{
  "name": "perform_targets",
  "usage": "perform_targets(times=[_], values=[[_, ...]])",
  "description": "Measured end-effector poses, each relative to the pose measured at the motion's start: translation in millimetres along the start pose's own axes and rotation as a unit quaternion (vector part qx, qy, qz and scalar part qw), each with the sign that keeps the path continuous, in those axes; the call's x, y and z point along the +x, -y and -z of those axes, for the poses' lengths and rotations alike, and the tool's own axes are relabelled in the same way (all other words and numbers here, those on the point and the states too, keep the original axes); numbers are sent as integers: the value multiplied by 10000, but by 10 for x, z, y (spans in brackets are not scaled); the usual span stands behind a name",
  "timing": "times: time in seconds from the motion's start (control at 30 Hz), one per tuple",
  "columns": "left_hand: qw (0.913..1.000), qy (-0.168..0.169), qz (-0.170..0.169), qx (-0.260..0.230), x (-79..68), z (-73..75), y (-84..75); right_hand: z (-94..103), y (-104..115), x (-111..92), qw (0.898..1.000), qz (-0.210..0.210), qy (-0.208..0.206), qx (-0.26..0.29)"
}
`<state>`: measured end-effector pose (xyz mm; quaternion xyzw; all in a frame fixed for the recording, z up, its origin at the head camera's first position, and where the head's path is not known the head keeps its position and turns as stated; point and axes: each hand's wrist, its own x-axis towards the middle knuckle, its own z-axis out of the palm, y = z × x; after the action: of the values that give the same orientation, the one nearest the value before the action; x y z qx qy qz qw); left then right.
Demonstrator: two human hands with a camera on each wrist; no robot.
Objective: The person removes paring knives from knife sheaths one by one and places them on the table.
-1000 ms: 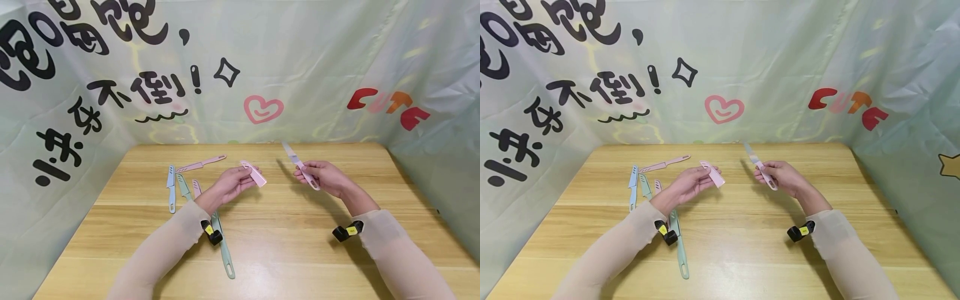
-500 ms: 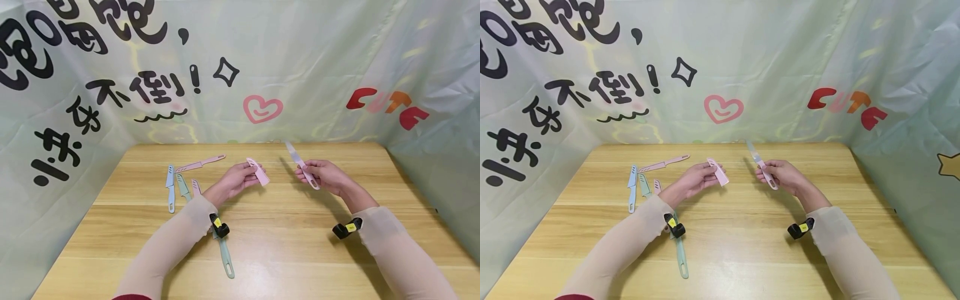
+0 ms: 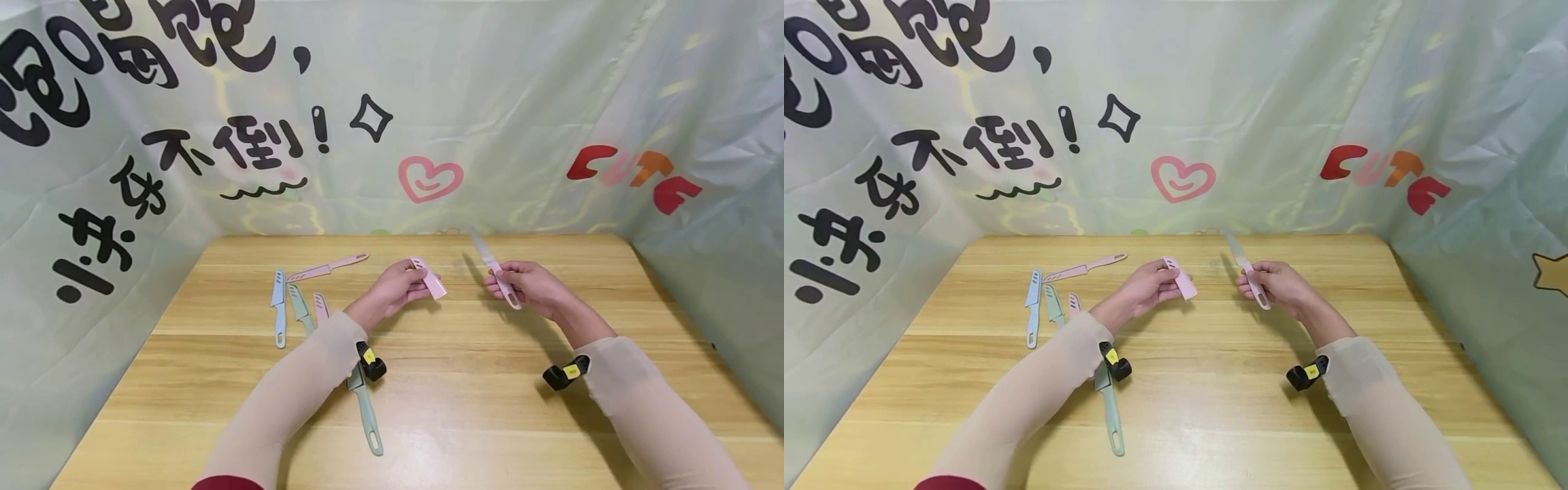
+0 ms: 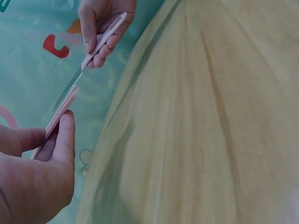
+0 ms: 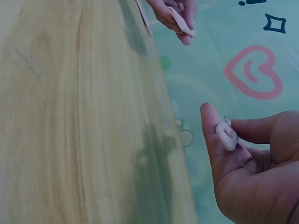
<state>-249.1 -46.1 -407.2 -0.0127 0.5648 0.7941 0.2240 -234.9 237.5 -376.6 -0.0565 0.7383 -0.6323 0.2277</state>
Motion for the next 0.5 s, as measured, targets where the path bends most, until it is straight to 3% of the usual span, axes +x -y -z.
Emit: perform_targets(times=[0.5], values=[[9988, 261, -2, 409, 143, -246, 44, 3, -71, 32, 9999, -77, -76, 52]])
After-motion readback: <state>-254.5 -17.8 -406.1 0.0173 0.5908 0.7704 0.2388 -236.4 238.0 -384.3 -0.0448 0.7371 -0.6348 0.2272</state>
